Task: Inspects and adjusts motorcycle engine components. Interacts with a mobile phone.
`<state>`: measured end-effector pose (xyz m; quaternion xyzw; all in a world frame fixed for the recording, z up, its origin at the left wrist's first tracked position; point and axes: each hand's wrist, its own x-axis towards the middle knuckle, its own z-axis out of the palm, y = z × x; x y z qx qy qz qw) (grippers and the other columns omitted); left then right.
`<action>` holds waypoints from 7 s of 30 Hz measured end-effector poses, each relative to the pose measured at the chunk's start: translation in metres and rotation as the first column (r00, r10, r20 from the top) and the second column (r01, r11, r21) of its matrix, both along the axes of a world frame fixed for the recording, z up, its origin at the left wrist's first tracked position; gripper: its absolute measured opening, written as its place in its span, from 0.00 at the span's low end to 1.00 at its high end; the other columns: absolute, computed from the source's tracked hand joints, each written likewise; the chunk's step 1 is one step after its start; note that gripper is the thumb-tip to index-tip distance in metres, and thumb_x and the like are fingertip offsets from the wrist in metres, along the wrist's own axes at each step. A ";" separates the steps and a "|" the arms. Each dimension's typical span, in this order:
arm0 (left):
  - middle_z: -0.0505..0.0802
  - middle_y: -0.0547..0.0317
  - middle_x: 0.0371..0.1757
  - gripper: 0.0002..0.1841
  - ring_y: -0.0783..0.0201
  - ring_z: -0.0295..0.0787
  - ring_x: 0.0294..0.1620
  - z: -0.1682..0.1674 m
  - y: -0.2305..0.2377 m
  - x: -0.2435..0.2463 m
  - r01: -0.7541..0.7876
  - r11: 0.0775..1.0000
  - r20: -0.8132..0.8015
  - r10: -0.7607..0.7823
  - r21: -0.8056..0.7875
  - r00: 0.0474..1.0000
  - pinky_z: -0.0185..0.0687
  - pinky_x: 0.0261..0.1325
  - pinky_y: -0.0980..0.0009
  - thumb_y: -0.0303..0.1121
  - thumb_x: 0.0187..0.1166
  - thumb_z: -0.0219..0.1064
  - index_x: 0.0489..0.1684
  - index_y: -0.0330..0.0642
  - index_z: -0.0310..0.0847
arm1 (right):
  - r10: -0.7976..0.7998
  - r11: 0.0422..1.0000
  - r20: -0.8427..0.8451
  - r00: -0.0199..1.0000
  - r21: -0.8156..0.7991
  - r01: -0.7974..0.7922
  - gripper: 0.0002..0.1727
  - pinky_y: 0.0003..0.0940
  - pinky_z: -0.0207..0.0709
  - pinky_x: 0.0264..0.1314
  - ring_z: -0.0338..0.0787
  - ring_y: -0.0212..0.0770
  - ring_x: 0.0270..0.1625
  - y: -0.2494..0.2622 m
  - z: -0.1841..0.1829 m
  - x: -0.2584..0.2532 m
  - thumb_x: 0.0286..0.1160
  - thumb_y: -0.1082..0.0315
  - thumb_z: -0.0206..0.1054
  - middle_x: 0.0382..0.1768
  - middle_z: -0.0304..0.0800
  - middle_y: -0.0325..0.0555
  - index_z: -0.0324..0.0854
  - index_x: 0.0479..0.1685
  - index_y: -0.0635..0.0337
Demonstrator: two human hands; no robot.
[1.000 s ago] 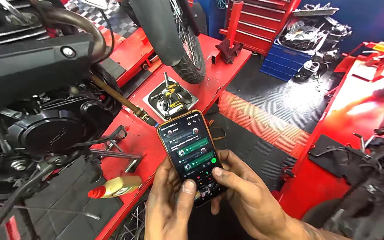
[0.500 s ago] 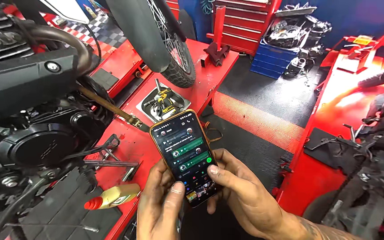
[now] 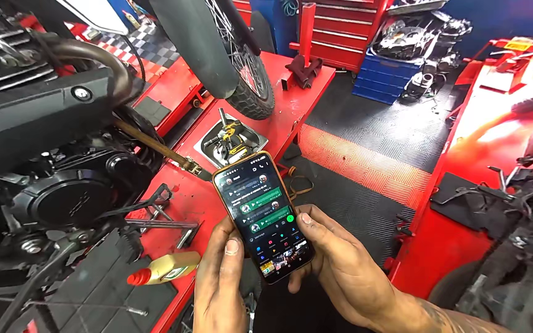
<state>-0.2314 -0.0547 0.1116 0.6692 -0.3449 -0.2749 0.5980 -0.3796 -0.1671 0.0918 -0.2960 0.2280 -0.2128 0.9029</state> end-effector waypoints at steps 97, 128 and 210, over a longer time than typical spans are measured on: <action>0.91 0.60 0.62 0.28 0.63 0.91 0.59 0.027 -0.022 0.008 -0.166 0.986 0.203 0.157 0.025 0.966 0.91 0.59 0.67 0.43 0.82 0.65 0.81 0.48 0.70 | 0.052 0.987 0.037 0.998 -0.152 -0.046 0.19 0.40 0.91 0.38 0.94 0.48 0.45 0.001 -0.008 0.002 0.76 0.68 0.67 0.51 0.88 0.59 0.71 0.63 0.59; 0.85 0.52 0.70 0.27 0.56 0.87 0.65 0.014 -0.047 0.030 -0.142 0.981 -0.129 0.125 -0.131 0.984 0.87 0.64 0.57 0.50 0.90 0.51 0.84 0.48 0.66 | 0.060 0.973 -0.023 0.998 -0.222 -0.063 0.22 0.44 0.92 0.41 0.95 0.53 0.50 -0.015 -0.015 0.024 0.77 0.64 0.68 0.54 0.89 0.62 0.70 0.67 0.62; 0.92 0.52 0.59 0.24 0.55 0.94 0.57 -0.002 0.045 0.138 0.184 0.982 -0.049 -0.186 -0.037 0.981 0.96 0.52 0.62 0.34 0.76 0.66 0.70 0.37 0.71 | -0.090 0.947 -0.089 0.992 -0.315 0.058 0.24 0.36 0.90 0.33 0.95 0.48 0.44 0.045 0.023 0.137 0.70 0.80 0.68 0.51 0.90 0.60 0.69 0.65 0.63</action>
